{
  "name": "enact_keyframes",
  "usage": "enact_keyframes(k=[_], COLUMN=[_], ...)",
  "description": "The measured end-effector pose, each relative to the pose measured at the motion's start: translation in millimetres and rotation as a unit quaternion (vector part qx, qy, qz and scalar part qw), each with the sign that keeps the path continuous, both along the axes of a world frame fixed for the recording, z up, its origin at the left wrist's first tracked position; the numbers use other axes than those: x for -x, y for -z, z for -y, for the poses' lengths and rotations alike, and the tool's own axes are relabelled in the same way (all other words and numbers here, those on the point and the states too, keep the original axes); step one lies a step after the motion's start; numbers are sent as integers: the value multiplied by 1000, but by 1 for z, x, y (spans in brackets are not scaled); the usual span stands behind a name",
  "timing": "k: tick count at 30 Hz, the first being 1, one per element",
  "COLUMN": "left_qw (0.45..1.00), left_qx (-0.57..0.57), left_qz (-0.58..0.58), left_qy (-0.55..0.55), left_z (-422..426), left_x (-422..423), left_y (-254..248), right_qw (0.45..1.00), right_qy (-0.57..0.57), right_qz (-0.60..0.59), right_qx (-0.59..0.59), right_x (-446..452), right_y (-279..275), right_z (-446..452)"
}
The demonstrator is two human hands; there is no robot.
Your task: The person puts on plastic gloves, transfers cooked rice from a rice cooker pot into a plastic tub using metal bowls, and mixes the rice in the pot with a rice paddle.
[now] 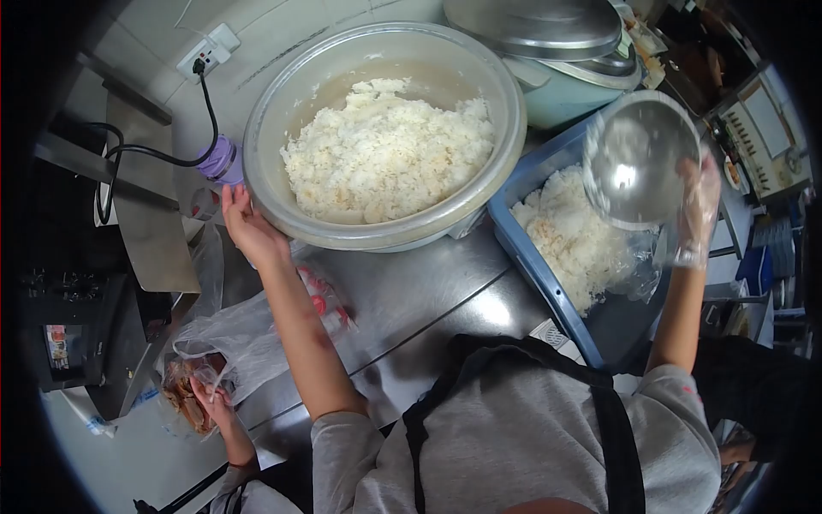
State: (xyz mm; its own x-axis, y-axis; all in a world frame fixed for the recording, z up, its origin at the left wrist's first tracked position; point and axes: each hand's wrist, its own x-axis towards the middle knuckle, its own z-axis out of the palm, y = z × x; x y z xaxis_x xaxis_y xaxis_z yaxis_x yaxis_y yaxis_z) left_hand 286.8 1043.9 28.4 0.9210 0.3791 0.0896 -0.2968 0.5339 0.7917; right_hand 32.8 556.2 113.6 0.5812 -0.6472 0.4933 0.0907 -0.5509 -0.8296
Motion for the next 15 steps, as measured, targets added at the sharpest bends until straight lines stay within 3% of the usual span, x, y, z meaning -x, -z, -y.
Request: enact_keyframes(k=[2,3,4,5,6,8,9,10,11,12,13,14,15], left_qw=[1000,999,992,992,989,983,983,980,978,975,969,977,975], left_qx=[-17,-39,-113,-110,-125,-153,-153,-171,-187,-200,-227,-196,-210], left_qz=[5,13,39,41,65,82,85,79,74,77,77,62,65], left_qy=[-6,-11,-43,-47,-55,-59,-63,-59,-51,-53,-61,-51,-45], left_z=[3,4,7,9,9,9,8,6,5,1,-2,-3,-8], left_x=[-9,-14,-16,-16,-14,-10,-9,-9,-9,-11,-11,-14,-20], left_y=[3,3,6,8,10,10,10,10,10,16,19,20,26], right_qw=[997,990,974,934,937,880,883,852,904,921,872,833,823], right_qy=[31,-31,9,16,-71,-79,-162,-149,-254,-342,-248,-158,-139], right_qz=[-14,41,44,127,136,65,25,-42,-71,-95,-200,-107,-106], right_qx=[68,132,222,333,314,463,440,500,336,160,372,519,541], right_x=[-52,-82,-118,-159,-194,-235,-265,-295,-313,-333,-360,-370,-379], right_y=[-36,-42,-44,-40,-33,-33,-18,1,27,54,80,92,95], right_z=[-17,-21,-30,-44,-57,-118,-127,-139,-153,-162,-168,-172,-172])
